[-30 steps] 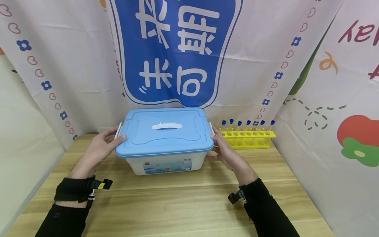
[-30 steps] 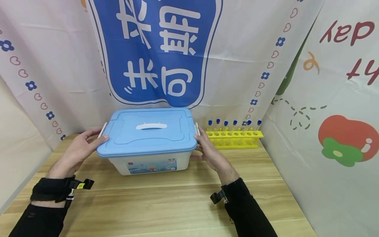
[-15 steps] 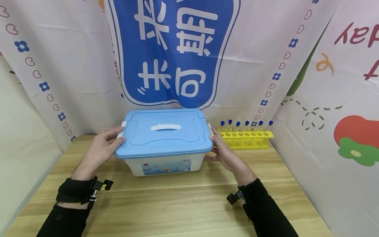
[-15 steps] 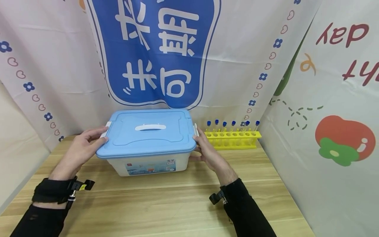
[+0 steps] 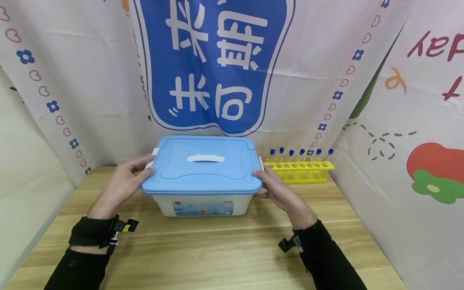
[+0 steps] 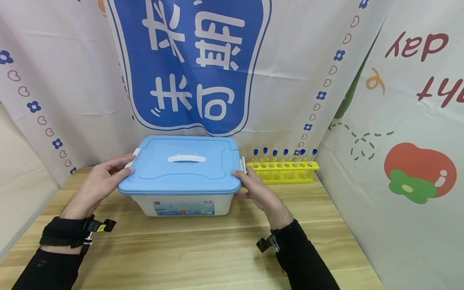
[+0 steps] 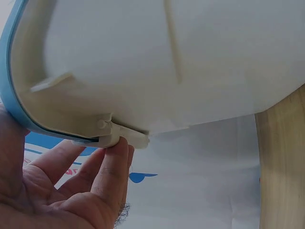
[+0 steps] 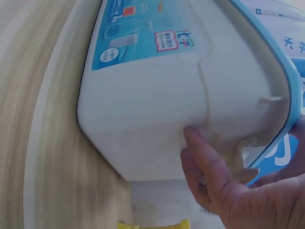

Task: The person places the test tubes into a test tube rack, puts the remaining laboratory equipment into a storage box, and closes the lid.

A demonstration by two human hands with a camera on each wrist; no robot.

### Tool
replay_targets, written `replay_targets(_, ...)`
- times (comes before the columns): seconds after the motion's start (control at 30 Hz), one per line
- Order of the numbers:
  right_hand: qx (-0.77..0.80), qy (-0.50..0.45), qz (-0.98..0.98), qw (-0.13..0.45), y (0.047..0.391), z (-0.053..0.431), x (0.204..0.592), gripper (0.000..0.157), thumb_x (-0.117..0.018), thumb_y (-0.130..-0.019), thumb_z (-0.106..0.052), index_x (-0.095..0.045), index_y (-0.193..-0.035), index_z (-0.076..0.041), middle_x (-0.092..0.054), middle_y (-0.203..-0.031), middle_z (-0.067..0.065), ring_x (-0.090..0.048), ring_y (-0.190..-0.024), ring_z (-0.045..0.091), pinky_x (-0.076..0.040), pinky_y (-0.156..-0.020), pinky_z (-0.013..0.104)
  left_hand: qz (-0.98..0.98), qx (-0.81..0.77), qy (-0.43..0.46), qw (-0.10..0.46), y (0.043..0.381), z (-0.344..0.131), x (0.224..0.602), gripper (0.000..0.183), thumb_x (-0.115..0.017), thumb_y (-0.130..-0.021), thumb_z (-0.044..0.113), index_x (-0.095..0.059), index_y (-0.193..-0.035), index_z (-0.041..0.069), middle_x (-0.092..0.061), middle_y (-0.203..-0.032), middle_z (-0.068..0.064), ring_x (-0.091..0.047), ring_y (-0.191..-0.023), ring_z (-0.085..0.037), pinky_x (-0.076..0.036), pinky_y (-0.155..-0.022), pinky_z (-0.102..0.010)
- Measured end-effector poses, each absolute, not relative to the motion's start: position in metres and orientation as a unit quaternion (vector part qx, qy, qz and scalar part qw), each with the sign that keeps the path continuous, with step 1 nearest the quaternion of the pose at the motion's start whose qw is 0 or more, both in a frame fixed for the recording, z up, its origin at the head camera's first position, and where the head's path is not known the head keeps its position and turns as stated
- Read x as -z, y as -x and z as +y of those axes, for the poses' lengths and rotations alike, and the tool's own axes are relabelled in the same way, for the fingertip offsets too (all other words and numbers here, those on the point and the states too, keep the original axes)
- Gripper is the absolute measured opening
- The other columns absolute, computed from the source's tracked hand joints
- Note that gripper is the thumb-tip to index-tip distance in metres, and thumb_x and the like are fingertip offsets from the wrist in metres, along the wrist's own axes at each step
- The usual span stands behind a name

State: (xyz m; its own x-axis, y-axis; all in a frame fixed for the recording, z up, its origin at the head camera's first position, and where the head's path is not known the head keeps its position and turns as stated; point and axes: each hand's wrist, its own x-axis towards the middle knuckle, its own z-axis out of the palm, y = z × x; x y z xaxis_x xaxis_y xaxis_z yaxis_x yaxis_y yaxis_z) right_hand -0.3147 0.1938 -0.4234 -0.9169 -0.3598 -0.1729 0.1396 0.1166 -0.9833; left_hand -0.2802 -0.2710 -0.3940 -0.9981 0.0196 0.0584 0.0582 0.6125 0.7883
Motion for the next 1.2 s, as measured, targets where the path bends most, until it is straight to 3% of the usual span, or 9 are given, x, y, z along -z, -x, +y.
replay_targets(0.2, 0.647, 0.055, 0.743, 0.165, 0.306, 0.189, 0.414, 0.089, -0.059, -0.122, -0.041, -0.008, -0.188, -0.010, -0.039, -0.181, 0.032, -0.068, -0.150, 0.041, -0.062, -0.123, 0.057, -0.890, 0.454, 0.017, 0.021, 0.281, -0.271, 0.395, 0.065, -0.059, -0.124, 0.037, -0.043, -0.182, 0.014, -0.032, -0.191, -0.027, -0.043, -0.168, -0.061, -0.045, -0.132, -0.077)
replay_targets(0.33, 0.635, 0.058, 0.757, 0.146, 0.301, 0.186, 0.409, 0.089, -0.059, -0.122, -0.035, -0.007, -0.188, -0.007, -0.038, -0.183, 0.033, -0.071, -0.147, 0.039, -0.060, -0.126, 0.056, -0.892, 0.452, 0.013, 0.024, 0.279, -0.270, 0.396, 0.064, -0.059, -0.124, 0.038, -0.043, -0.182, 0.015, -0.033, -0.191, -0.027, -0.045, -0.167, -0.062, -0.047, -0.131, -0.076)
replay_targets(0.4, 0.630, 0.058, 0.763, 0.131, 0.299, 0.184, 0.407, 0.089, -0.060, -0.122, -0.031, -0.008, -0.189, -0.006, -0.034, -0.186, 0.033, -0.067, -0.152, 0.044, -0.057, -0.130, 0.059, -0.893, 0.450, 0.011, 0.026, 0.279, -0.269, 0.396, 0.064, -0.058, -0.124, 0.038, -0.043, -0.182, 0.015, -0.034, -0.191, -0.027, -0.046, -0.167, -0.061, -0.048, -0.130, -0.075)
replay_targets(0.53, 0.617, 0.072, 0.777, 0.098, 0.295, 0.181, 0.403, 0.088, -0.062, -0.120, -0.025, -0.010, -0.190, -0.009, -0.020, -0.194, 0.031, -0.048, -0.170, 0.052, -0.052, -0.133, 0.063, -0.894, 0.447, 0.004, 0.029, 0.277, -0.266, 0.395, 0.063, -0.057, -0.124, 0.039, -0.044, -0.181, 0.014, -0.034, -0.190, -0.027, -0.047, -0.167, -0.060, -0.049, -0.130, -0.073)
replay_targets(0.63, 0.602, 0.089, 0.789, 0.081, 0.291, 0.179, 0.403, 0.089, -0.061, -0.121, -0.023, -0.008, -0.190, -0.008, -0.012, -0.196, 0.029, -0.038, -0.175, 0.053, -0.051, -0.132, 0.062, -0.894, 0.448, 0.000, 0.029, 0.277, -0.265, 0.394, 0.063, -0.057, -0.124, 0.039, -0.045, -0.181, 0.015, -0.035, -0.190, -0.026, -0.048, -0.167, -0.059, -0.050, -0.130, -0.073)
replay_targets(0.9, 0.581, 0.095, 0.806, 0.061, 0.291, 0.181, 0.409, 0.079, -0.053, -0.124, -0.026, -0.013, -0.190, -0.012, -0.017, -0.195, 0.028, -0.047, -0.171, 0.050, -0.049, -0.134, 0.063, -0.898, 0.438, 0.011, 0.041, 0.274, -0.260, 0.395, 0.062, -0.059, -0.124, 0.036, -0.048, -0.179, 0.010, -0.039, -0.188, -0.029, -0.052, -0.163, -0.060, -0.055, -0.126, -0.071)
replay_targets(1.03, 0.547, 0.102, 0.829, 0.046, 0.291, 0.180, 0.408, 0.071, -0.049, -0.125, -0.027, -0.022, -0.189, -0.015, -0.018, -0.197, 0.022, -0.037, -0.178, 0.045, -0.037, -0.142, 0.063, -0.899, 0.434, 0.021, 0.047, 0.272, -0.259, 0.393, 0.062, -0.060, -0.124, 0.035, -0.049, -0.177, 0.006, -0.039, -0.187, -0.031, -0.053, -0.161, -0.062, -0.056, -0.124, -0.072)
replay_targets(1.2, 0.520, 0.108, 0.846, 0.044, 0.291, 0.180, 0.406, 0.069, -0.046, -0.125, -0.031, -0.023, -0.189, -0.018, -0.017, -0.198, 0.018, -0.022, -0.184, 0.041, -0.025, -0.147, 0.061, -0.900, 0.432, 0.026, 0.047, 0.272, -0.259, 0.392, 0.062, -0.060, -0.124, 0.036, -0.049, -0.177, 0.006, -0.039, -0.187, -0.032, -0.054, -0.161, -0.061, -0.056, -0.124, -0.072)
